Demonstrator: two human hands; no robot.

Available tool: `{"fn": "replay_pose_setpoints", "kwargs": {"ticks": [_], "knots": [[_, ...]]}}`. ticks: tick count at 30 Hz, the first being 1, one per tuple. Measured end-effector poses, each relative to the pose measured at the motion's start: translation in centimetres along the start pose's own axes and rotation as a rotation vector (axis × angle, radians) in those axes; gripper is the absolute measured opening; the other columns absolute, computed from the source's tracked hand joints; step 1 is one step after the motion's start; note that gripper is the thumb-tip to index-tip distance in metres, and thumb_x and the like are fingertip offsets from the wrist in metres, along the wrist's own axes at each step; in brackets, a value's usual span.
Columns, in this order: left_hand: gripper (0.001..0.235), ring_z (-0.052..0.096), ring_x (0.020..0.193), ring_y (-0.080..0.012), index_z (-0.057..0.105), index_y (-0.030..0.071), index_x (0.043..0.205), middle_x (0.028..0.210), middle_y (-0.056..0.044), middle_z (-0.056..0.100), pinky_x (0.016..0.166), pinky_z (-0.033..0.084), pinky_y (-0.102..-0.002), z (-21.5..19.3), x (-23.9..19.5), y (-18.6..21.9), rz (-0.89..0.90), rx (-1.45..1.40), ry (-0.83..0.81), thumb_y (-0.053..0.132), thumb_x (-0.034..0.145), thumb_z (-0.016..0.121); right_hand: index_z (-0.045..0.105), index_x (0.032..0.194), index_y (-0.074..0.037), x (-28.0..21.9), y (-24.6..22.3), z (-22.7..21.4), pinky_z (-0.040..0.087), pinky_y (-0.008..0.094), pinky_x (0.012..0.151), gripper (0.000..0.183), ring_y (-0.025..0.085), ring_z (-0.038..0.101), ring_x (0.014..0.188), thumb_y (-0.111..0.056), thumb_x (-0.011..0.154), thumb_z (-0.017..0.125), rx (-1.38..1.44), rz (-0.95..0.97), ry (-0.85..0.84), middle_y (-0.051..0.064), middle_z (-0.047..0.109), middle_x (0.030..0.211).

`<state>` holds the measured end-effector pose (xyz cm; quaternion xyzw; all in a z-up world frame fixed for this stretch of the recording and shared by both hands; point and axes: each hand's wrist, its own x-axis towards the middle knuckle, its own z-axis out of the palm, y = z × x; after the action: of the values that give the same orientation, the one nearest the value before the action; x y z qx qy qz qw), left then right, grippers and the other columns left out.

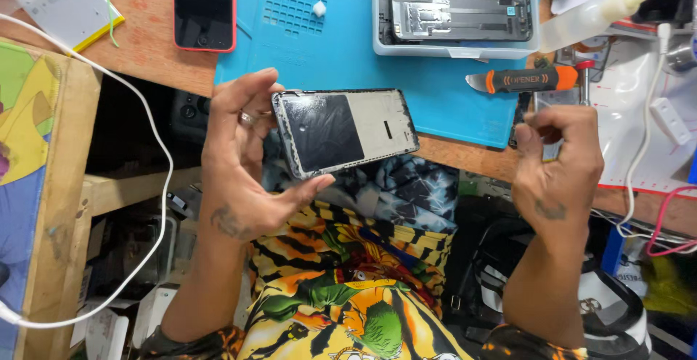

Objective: The person uses tweezers to peel and scrape away adhesive residue from the inner edges of a disassembled smartphone frame. They rotate the frame to access different sides and continue removing the material throughout the clip.

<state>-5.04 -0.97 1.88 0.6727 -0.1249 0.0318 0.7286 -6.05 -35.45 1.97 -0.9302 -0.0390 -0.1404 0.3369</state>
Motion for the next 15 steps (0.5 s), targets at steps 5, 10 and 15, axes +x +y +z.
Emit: {"fn": "replay_pose_setpoints", "kwargs": {"ticks": [5,10,15], "knots": [[0.095,0.052,0.127,-0.0172,0.031,0.006,0.153,0.141,-0.008,0.043,0.115,0.048,-0.033,1.0,-0.6,0.6,0.121,-0.027,0.032,-0.001,0.082,0.092,0.04,0.12,-0.002,-1.8,-2.1,4.3,0.063,0.033,0.095,0.02,0.023,0.073,0.104,0.003,0.113,0.059,0.72,0.015,0.016,0.022,0.066,0.123],[0.096,0.054,0.126,-0.0193,0.029,0.007,0.154,0.138,-0.008,0.036,0.113,0.052,-0.033,2.4,-1.4,2.1,0.134,0.135,0.065,0.004,0.081,0.092,0.042,0.113,-0.001,-3.2,-3.4,7.1,0.06,0.039,0.101,0.021,0.031,0.072,0.114,0.005,0.107,0.061,0.736,-0.062,0.007,0.029,0.065,0.127],[0.102,0.052,0.128,-0.022,0.025,0.007,0.159,0.14,-0.011,0.034,0.112,0.054,-0.033,2.8,-1.6,2.8,0.16,0.315,0.037,0.01,0.082,0.093,0.046,0.109,0.0,-3.9,-3.9,8.0,0.06,0.037,0.099,0.02,0.033,0.071,0.12,0.007,0.102,0.063,0.69,-0.058,0.013,0.031,0.067,0.127]]}}
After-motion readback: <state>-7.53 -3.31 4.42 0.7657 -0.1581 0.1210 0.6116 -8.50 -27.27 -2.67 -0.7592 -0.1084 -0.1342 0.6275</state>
